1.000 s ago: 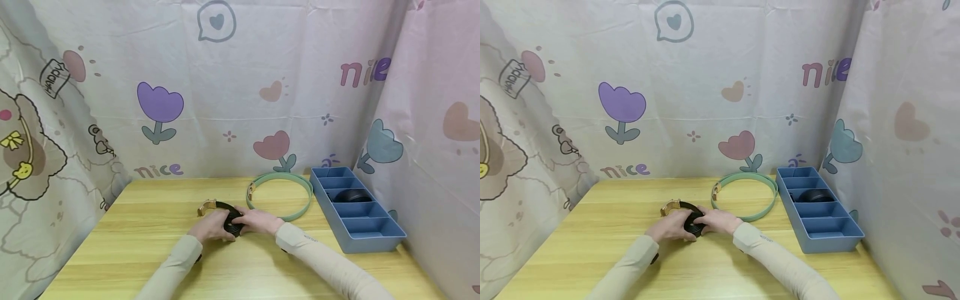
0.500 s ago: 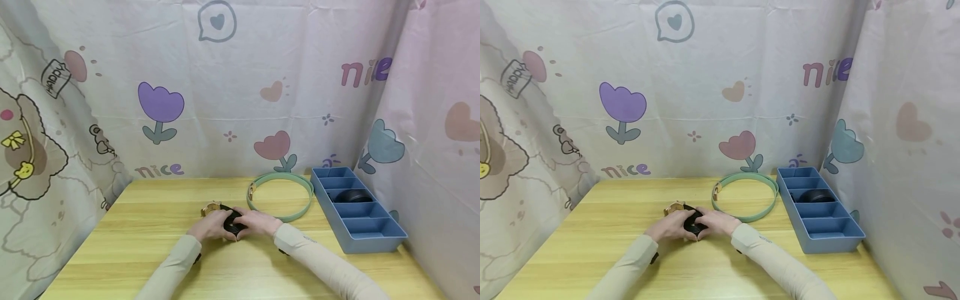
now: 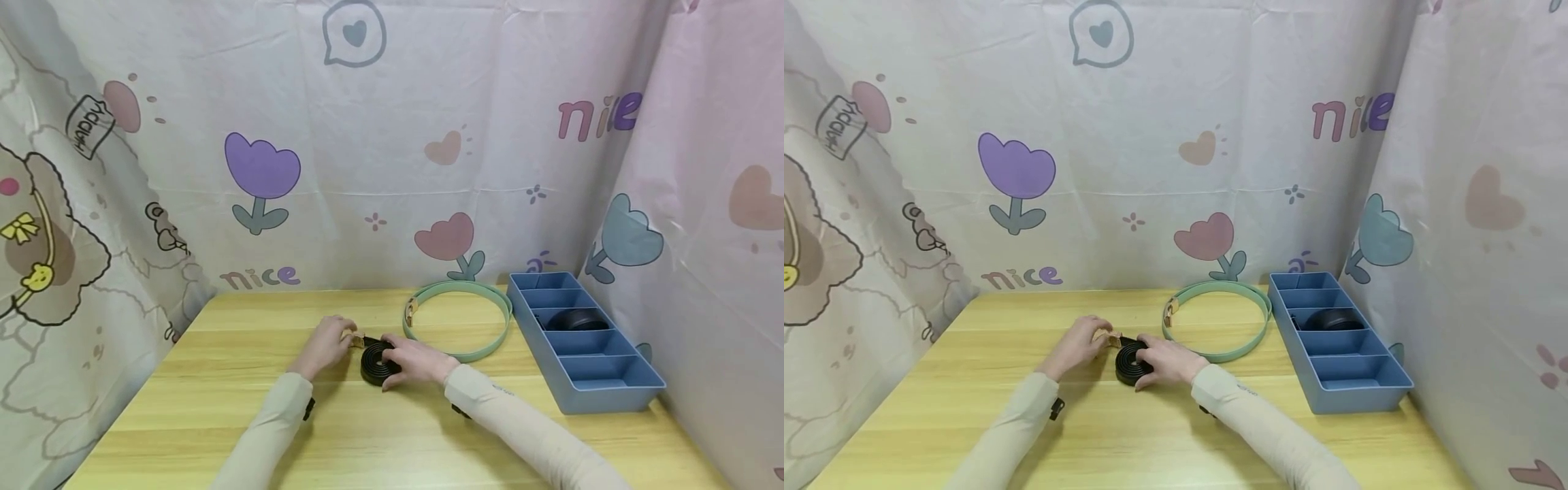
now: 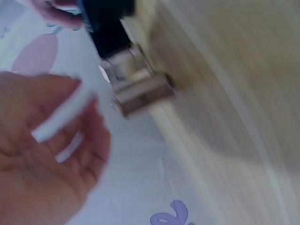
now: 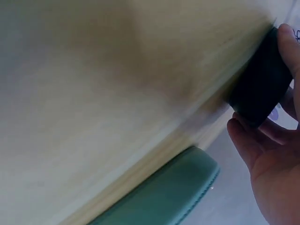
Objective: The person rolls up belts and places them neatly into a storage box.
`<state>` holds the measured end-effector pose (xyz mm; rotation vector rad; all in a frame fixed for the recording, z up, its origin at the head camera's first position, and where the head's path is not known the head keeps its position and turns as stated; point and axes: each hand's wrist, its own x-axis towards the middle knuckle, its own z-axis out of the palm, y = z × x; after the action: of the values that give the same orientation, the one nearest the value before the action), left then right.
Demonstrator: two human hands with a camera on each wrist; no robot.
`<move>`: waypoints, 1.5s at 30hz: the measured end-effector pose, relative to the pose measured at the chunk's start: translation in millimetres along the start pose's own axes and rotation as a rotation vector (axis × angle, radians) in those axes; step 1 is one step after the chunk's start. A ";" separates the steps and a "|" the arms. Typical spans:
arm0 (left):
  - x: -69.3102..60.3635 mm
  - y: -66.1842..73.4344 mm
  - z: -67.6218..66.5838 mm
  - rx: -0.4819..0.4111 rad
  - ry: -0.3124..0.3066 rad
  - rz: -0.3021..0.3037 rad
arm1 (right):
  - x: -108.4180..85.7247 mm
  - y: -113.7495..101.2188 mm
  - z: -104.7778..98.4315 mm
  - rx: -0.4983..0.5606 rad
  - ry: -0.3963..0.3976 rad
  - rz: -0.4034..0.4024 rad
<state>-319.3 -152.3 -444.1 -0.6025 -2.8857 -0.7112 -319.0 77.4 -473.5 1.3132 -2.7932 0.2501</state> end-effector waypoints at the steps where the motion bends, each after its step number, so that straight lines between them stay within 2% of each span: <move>1: -0.1 -1.7 0.6 0.039 0.005 -0.024 | 0.2 0.0 0.1 -0.001 0.000 0.008; 3: -0.9 -4.2 2.8 0.071 -0.026 -0.059 | 0.5 -0.2 0.5 -0.001 0.001 0.024; 5: -2.0 -5.5 5.3 0.054 -0.076 -0.064 | 0.8 -0.6 1.0 -0.001 0.006 0.030; 7: -2.8 -5.8 7.7 0.021 -0.104 -0.045 | 1.2 -1.2 1.8 -0.003 0.014 0.035; 12: -4.6 -3.1 9.3 -0.009 -0.107 0.021 | 1.3 -2.5 3.6 -0.005 0.020 0.072; 15: -6.1 -0.6 8.5 -0.015 -0.114 0.031 | 1.8 -2.5 4.8 -0.021 0.030 0.086; 23: -9.3 6.4 6.9 -0.029 -0.153 0.000 | 2.5 -4.7 2.2 -0.073 0.045 0.079; 31: -13.4 9.3 6.1 -0.117 -0.225 -0.044 | -1.3 -4.6 1.1 -0.109 0.066 0.042; 37: -14.0 6.2 2.9 -0.184 -0.263 -0.004 | -2.1 -5.6 2.0 -0.085 0.086 0.007; 41: -14.9 4.7 0.3 -0.285 -0.296 -0.033 | -2.6 -9.9 4.6 -0.083 0.075 0.034; 45: -16.1 11.4 -0.2 -0.285 -0.272 -0.074 | -4.4 -23.5 3.9 -0.087 0.011 0.130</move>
<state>-299.9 -148.8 -442.3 -0.6731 -3.0909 -1.1489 -298.0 65.4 -474.8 1.1105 -2.8488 0.1384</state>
